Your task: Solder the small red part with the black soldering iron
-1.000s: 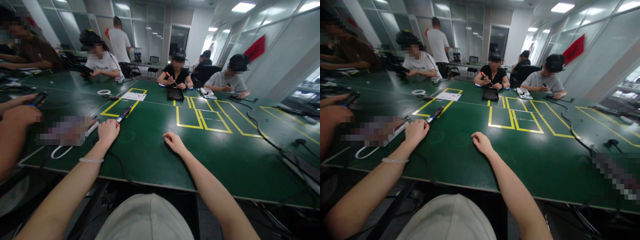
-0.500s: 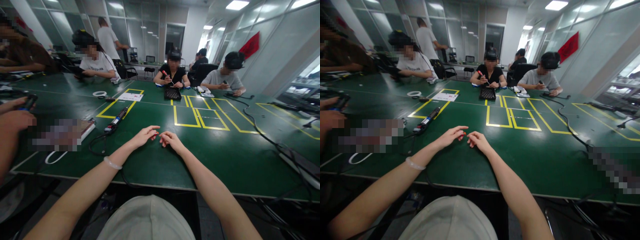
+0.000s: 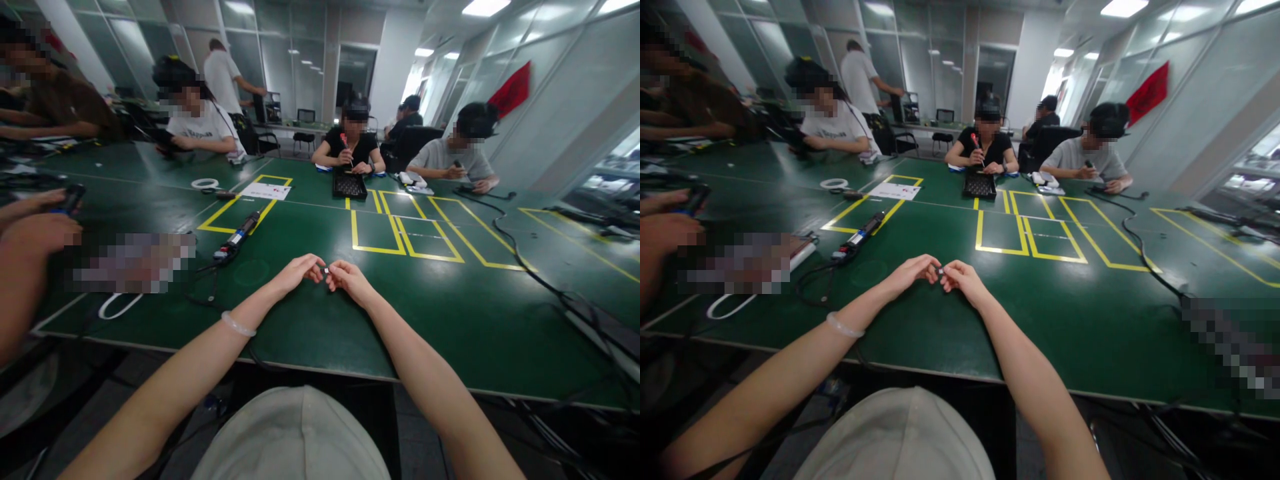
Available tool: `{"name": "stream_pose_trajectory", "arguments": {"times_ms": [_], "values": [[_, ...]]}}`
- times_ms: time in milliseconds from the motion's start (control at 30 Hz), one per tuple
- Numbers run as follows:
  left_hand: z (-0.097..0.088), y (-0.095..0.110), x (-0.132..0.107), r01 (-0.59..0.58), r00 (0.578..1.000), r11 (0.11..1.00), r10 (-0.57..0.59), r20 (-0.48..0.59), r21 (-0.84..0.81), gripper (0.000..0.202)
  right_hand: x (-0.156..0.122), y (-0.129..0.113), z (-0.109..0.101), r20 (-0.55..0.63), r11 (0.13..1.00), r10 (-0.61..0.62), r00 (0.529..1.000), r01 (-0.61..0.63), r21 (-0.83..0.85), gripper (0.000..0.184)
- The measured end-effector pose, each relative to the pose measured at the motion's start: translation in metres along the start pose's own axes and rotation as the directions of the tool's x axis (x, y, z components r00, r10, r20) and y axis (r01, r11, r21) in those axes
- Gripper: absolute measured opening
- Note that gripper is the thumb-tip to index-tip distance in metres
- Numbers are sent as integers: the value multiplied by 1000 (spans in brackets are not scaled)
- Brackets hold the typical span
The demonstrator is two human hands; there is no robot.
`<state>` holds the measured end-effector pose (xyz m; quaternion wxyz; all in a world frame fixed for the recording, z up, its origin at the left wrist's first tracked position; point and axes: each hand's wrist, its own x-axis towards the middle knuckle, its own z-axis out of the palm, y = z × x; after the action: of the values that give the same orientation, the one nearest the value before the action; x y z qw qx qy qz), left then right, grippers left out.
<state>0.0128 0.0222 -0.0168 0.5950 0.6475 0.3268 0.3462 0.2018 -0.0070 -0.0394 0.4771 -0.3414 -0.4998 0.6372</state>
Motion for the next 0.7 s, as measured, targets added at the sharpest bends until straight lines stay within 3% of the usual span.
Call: {"name": "stream_pose_trajectory", "arguments": {"times_ms": [167, 367, 700], "values": [[2, 1, -1, 13, 1000, 996, -15, 13, 83, 40, 0, -1, -1, -22, 1000, 1, 1000, -1, -9, 39], [2, 5, -5, -81, 996, 975, 84, -7, 206, 35, 0, -1, 0, -35, 1000, -7, 999, 7, -18, 39], [-1, 3, -6, -131, 988, 958, 149, -52, 255, 32, 3, 1, -2, -26, 964, -171, 985, 162, -213, 33]]}}
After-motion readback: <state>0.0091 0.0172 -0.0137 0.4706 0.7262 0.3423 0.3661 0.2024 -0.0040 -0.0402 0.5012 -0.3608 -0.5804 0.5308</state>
